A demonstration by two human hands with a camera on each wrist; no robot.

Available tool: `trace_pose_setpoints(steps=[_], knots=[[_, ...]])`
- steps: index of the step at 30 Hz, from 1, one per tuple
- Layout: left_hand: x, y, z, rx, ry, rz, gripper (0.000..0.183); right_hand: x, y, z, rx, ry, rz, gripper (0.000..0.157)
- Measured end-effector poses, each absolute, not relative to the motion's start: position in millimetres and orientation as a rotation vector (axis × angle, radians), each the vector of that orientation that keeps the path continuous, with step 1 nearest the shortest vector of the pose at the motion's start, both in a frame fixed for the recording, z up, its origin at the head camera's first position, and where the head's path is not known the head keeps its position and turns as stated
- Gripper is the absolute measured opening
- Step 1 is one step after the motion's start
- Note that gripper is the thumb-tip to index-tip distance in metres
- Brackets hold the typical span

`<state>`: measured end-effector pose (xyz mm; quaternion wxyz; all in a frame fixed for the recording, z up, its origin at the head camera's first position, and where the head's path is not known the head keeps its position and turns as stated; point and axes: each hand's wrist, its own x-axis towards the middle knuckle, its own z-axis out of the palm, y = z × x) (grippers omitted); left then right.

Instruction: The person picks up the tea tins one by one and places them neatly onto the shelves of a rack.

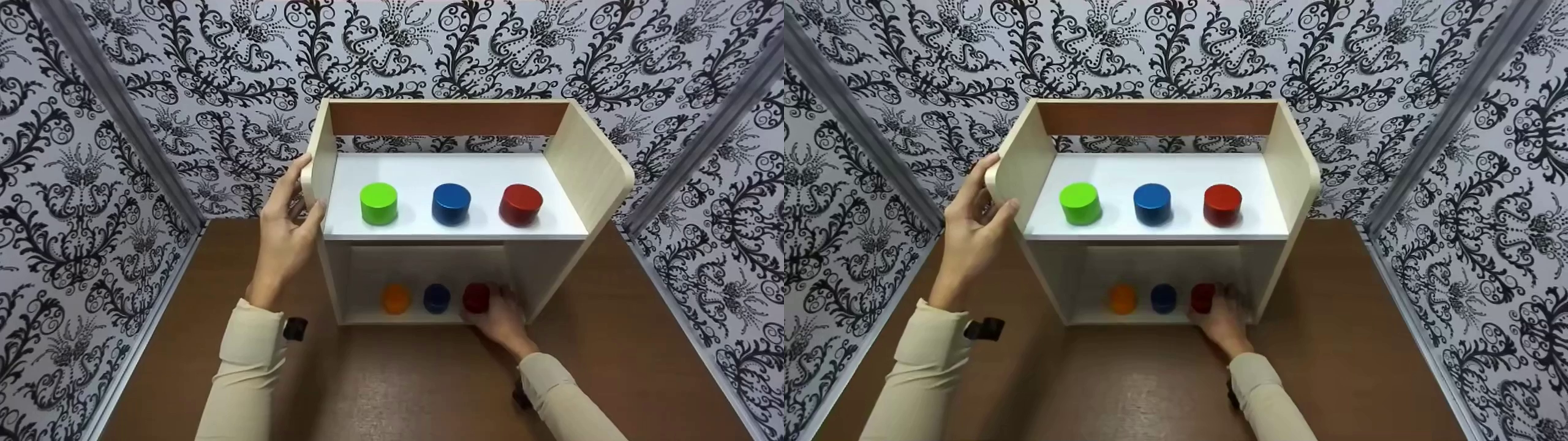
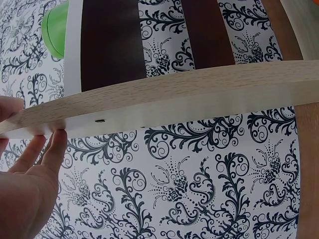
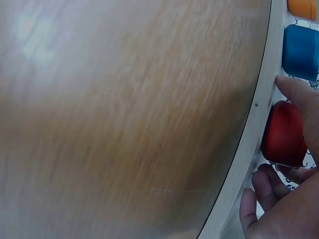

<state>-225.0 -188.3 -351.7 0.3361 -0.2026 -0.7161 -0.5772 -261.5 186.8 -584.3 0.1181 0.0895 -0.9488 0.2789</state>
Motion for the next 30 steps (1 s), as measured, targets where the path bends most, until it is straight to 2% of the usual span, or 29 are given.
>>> trace_pose_setpoints(steps=[10, 23, 30], knots=[[-225.6, -187.7, -350.8, -0.513, -1.891, -1.486, 0.068, -253.1, 187.2, -576.1, 0.327, -2.703, 0.842, 0.072], [-224.1, -186.9, -349.7, -0.479, -1.928, -1.422, 0.067, -221.4, 186.4, -551.2, 0.423, -2.683, 0.793, 0.083], [-218.1, -188.2, -354.4, -0.484, -1.947, -1.395, 0.072, -197.5, 191.8, -535.2, 0.465, -2.682, 0.842, 0.071]])
